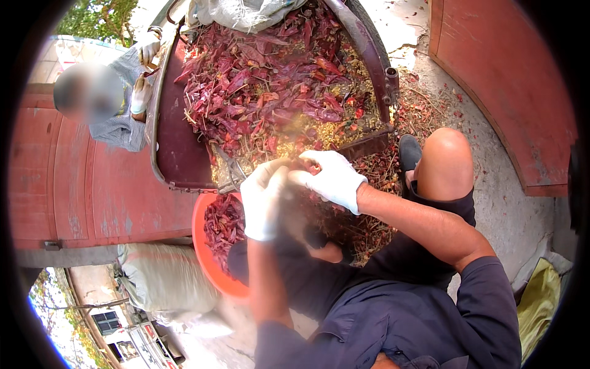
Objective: The person removes stems from dried red chilies by hand and places the de-stemmed chilies into a red bowl. A second person works alongside at a large metal tray filled with chilies.
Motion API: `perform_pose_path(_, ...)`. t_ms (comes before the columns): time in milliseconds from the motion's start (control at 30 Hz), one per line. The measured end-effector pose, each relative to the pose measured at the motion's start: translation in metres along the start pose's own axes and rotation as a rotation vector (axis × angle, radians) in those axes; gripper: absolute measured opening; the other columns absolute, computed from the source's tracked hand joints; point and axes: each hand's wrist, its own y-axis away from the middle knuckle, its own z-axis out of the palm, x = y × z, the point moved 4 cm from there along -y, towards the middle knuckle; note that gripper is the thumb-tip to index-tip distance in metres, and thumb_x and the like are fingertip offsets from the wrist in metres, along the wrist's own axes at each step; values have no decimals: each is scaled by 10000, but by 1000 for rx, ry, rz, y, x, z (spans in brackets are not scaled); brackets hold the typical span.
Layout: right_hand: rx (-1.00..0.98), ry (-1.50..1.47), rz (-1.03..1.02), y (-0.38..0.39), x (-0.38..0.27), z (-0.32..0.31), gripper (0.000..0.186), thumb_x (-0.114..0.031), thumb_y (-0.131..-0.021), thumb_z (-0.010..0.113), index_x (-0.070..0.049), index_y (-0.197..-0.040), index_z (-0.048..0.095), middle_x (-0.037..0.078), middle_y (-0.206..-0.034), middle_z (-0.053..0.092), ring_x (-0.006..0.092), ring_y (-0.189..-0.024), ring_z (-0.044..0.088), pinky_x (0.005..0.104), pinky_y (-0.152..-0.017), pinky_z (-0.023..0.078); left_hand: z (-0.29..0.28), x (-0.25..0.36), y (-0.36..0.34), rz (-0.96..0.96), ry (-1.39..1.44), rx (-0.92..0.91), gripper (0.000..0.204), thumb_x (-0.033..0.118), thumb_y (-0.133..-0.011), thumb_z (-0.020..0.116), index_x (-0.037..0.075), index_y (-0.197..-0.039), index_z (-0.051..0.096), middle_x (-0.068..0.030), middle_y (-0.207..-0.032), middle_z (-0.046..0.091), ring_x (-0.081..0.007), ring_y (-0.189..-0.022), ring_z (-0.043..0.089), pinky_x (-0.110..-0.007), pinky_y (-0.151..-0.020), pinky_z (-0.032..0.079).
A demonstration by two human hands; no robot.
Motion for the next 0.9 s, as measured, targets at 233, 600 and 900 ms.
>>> perform_pose_path(233,-89,-125,143,7,-11,-5,291,-333,-911,664,-47,-898,615,81,-754,636,177,-675,615,364,-627,484,-35,-39,-50,232,-413,269,229,156,-954,668,-28,-1082,714,-98,-917,740,-139,-781,685,-261,-668,524)
perform_pose_path(600,-224,-223,215,0,-1,5,262,-318,-917,644,-64,-982,619,34,-756,643,106,-597,589,269,-512,465,-37,-56,-88,183,-1062,332,216,275,-849,707,88,-956,720,-124,-974,687,-303,-943,653,-404,-859,504)
perform_pose_path(900,-94,-308,192,-3,1,0,310,-271,-906,670,-31,-1098,628,50,-802,663,108,-637,619,276,-549,486,-18,-22,-27,251,-414,307,120,82,-883,721,-17,-939,684,-42,-825,698,-87,-718,614,-253,-673,514)
